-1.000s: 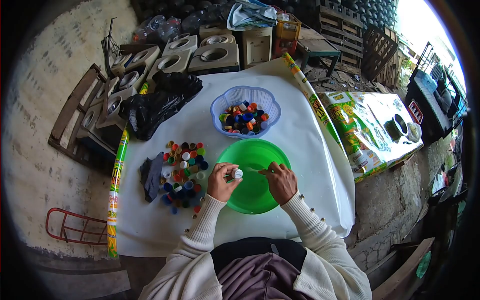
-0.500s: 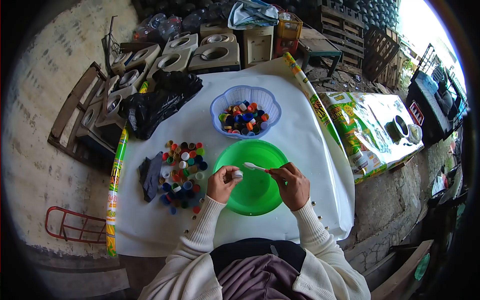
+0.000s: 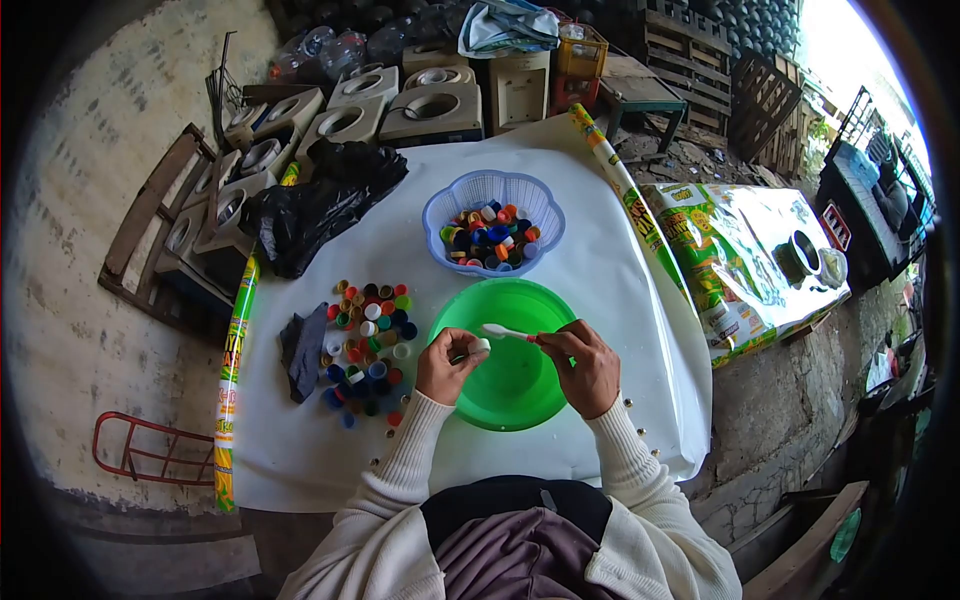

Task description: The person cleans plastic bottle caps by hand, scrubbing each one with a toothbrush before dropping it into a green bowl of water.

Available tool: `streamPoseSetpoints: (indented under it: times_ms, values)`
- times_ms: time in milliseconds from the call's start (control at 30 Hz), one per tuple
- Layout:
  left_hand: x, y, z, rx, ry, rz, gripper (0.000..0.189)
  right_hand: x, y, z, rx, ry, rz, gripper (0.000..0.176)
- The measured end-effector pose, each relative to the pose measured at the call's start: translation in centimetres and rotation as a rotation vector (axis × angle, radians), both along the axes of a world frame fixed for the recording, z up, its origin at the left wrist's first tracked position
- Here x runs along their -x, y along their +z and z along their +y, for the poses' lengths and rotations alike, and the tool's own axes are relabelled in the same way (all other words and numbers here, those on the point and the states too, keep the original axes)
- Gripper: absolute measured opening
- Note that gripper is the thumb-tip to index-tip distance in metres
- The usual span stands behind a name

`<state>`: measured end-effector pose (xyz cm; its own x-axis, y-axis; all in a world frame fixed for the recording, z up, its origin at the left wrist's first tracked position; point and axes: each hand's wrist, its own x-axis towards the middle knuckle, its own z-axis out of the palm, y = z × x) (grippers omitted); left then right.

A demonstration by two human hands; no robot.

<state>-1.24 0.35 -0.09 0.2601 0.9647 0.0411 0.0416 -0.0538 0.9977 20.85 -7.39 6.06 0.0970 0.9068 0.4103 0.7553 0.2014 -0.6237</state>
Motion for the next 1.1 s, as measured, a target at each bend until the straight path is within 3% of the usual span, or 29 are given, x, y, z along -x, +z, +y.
streamPoseSetpoints:
  times_ms: [233,333,600,733,833,1100]
  values:
    - [0.3,0.4,0.0,-0.054,-0.027,0.031,0.022,-0.1,-2.1,1.5,0.027,-0.114,-0.263,0.012]
    - [0.4,1.2,-0.2,-0.054,-0.040,0.064,0.022,0.1,-4.5,2.5,0.049,0.045,-0.445,0.011]
    - [0.8,1.1,-0.1,0.094,-0.104,-0.087,0.023,0.3,0.9,-0.1,0.059,-0.016,0.024,0.011]
    - [0.2,0.3,-0.1,0.152,-0.128,-0.190,0.026,-0.4,-0.1,-0.1,0.031,-0.057,-0.060,0.012]
    - [0.0,0.0,0.0,0.074,-0.111,-0.136,0.027,-0.4,0.8,-0.8,0.105,-0.005,0.102,0.013]
    - [0.1,0.8,0.0,0.078,-0.089,-0.093,0.026,-0.3,-3.2,1.7,-0.019,-0.039,-0.350,0.013]
